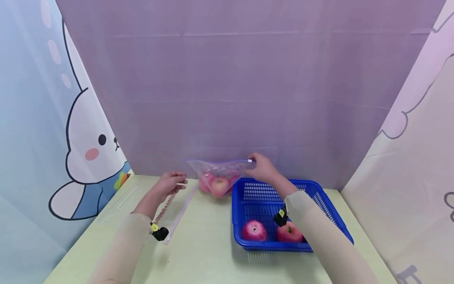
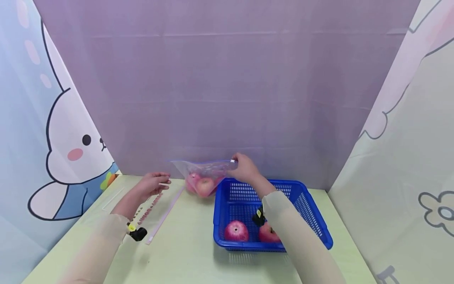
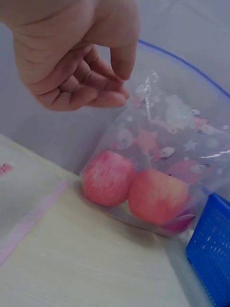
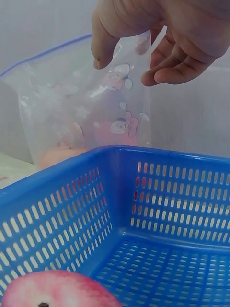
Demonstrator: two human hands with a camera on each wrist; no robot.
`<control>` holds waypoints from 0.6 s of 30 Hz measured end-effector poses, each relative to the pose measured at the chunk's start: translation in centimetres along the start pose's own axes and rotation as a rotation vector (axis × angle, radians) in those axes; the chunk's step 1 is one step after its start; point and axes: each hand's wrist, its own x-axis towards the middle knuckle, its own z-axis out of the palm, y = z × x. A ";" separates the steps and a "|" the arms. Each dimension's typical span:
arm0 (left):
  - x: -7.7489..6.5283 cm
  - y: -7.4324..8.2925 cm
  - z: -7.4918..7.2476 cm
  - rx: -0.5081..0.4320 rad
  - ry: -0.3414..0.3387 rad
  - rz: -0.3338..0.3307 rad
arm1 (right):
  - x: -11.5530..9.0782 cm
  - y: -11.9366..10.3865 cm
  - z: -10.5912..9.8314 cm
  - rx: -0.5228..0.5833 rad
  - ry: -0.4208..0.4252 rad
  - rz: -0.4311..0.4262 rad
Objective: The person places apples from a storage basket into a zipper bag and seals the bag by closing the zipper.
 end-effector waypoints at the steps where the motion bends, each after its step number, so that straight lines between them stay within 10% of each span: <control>1: -0.3 0.0 0.1 0.030 -0.006 0.009 | -0.2 0.0 0.0 0.000 -0.001 -0.003; 18: -6.2 0.7 1.1 0.244 0.058 0.284 | -6.9 -2.3 -2.6 -0.042 -0.015 0.180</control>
